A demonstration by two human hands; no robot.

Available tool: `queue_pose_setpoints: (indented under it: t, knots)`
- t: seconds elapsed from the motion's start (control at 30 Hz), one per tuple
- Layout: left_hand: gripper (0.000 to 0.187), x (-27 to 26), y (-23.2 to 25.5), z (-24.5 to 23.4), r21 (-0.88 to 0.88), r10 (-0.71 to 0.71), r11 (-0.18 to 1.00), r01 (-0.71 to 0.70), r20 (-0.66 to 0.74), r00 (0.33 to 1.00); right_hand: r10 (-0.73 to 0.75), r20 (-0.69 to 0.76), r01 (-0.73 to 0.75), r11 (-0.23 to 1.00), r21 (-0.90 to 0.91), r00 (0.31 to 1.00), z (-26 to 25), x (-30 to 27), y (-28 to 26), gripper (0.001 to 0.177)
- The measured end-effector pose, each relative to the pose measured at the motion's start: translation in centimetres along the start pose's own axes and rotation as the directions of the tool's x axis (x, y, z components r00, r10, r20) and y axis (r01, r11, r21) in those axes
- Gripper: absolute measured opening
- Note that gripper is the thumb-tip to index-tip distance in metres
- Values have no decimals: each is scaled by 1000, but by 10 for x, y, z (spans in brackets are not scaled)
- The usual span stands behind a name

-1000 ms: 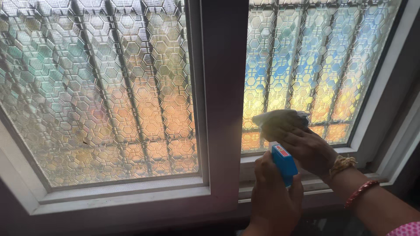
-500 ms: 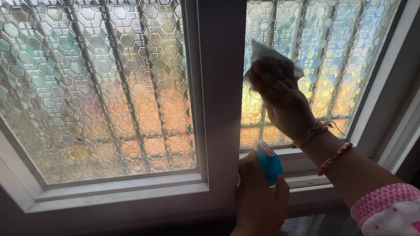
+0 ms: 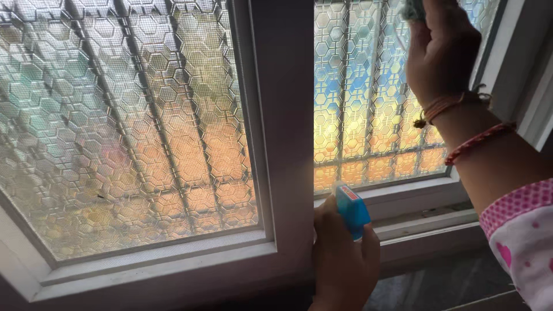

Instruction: The person wipes the panes of a window with a cloth while holding a spray bottle in the other hand.

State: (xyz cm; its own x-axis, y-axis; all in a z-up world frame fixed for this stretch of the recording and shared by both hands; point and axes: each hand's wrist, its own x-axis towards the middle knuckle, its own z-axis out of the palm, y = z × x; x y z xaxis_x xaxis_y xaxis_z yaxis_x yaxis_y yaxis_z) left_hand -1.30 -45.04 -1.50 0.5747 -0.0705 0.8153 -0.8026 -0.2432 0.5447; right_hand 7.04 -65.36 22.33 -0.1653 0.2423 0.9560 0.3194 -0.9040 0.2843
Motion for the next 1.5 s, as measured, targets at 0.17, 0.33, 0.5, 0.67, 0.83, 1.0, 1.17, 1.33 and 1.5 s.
queue_pose_setpoints:
  t: [0.17,0.33,0.5,0.67,0.83,1.0,1.17,1.33,1.5]
  knots:
    - [66,0,-1,3,-25,3,1000,-4,-28,1000,-343,153,276,899,340,927,32,-21,-72,41]
    - [69,-6,-7,4,-18,3,1000,-4,-31,1000,-399,537,49,833,551,743,-14,-108,-91,48]
    - [68,-7,-8,9,12,57,998,-56,-88,995,-519,571,187,822,539,636,-15,-107,-76,41]
    - [68,0,-6,13,-17,3,1000,-5,-112,994,-571,251,533,820,208,782,25,9,-42,50]
    - [65,3,-7,15,-25,35,999,-39,-141,989,-392,35,367,887,281,919,47,19,-58,34]
    - [66,-4,-1,12,-52,-86,995,82,-102,991,-449,385,284,864,415,806,7,-81,-96,44]
    - [67,-1,-9,14,43,23,999,-18,-124,992,-374,847,-36,908,417,378,-13,-91,-88,39]
    - [69,2,-9,18,23,28,999,-25,-158,987,-722,365,616,692,376,588,13,3,-42,38]
    - [67,-1,-10,16,-16,71,997,-75,-160,985,-418,400,340,906,253,816,12,36,-20,48]
